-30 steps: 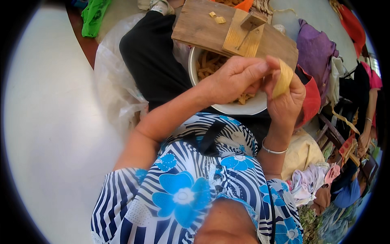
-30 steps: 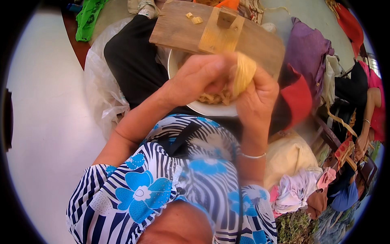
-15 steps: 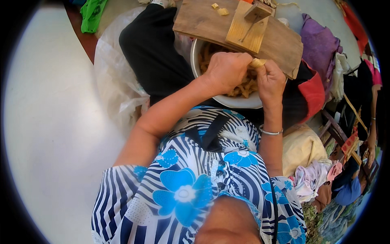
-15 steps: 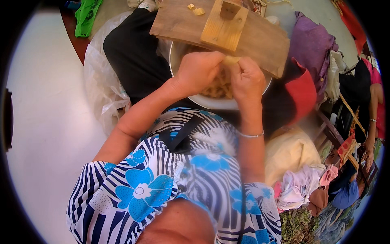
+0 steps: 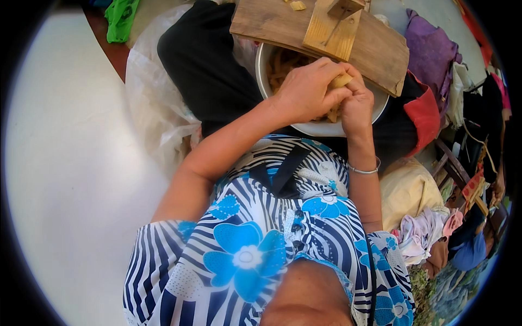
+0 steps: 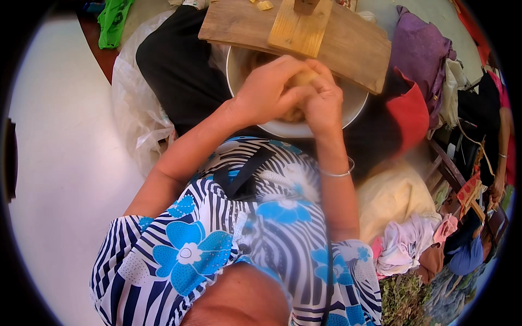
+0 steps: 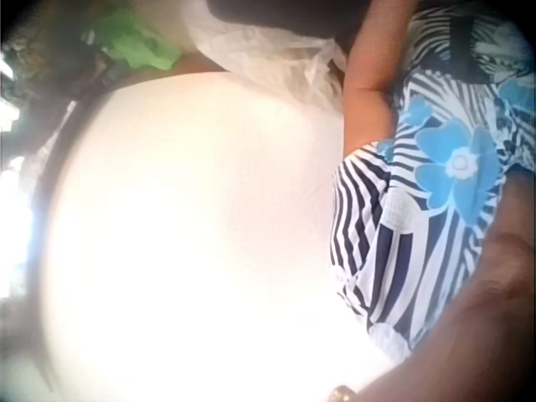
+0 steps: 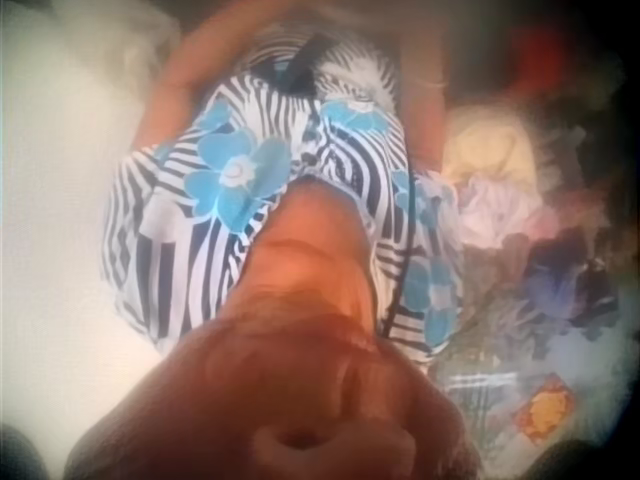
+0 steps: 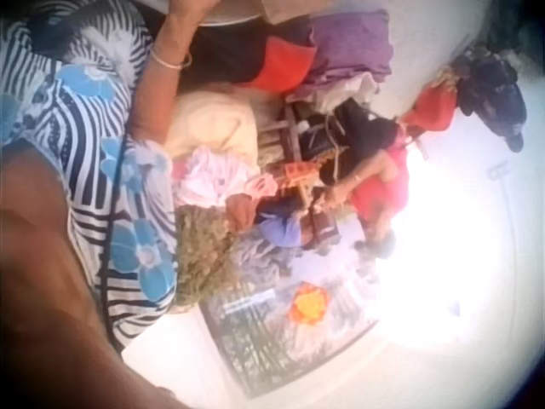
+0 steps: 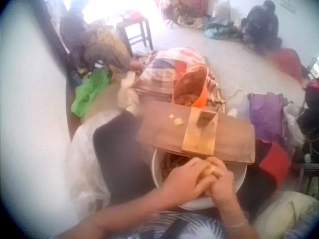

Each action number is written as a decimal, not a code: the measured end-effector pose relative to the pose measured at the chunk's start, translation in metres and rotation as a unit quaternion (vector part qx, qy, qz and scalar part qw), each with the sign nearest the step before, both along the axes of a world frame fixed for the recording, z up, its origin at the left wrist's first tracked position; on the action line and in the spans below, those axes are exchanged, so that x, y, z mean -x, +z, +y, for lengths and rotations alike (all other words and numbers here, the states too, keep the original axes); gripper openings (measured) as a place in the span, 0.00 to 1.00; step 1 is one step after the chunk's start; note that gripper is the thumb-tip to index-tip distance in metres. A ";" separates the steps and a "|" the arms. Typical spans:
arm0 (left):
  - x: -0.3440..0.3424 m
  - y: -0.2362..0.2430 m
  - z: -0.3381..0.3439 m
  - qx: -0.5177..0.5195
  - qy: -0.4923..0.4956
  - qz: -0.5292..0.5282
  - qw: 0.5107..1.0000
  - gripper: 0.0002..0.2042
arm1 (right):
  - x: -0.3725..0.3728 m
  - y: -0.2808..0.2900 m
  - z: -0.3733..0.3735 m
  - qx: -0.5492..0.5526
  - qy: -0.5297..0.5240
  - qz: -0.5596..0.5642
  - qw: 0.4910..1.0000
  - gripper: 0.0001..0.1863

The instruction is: The person pulls strips of plant material across a small blade mounted on a wooden block to create thin ribbons and collects them in a bowl.

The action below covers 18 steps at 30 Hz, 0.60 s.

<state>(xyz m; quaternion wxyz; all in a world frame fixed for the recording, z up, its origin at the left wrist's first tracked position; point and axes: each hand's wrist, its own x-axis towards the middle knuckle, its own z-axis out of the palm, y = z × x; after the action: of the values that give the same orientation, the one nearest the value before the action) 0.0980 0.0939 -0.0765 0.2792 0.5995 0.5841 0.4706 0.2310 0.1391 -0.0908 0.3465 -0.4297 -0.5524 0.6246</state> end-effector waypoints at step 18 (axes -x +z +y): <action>0.018 -0.019 -0.030 0.321 -0.056 -0.462 0.825 0.11 | -0.018 0.006 0.017 -0.137 -0.019 -0.023 0.990 0.10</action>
<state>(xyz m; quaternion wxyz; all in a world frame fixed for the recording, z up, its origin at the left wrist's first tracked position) 0.0801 0.0643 -0.0958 0.7186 0.2201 0.4706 0.4623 0.2494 0.1556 -0.0847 0.4010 -0.4029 -0.6324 0.5262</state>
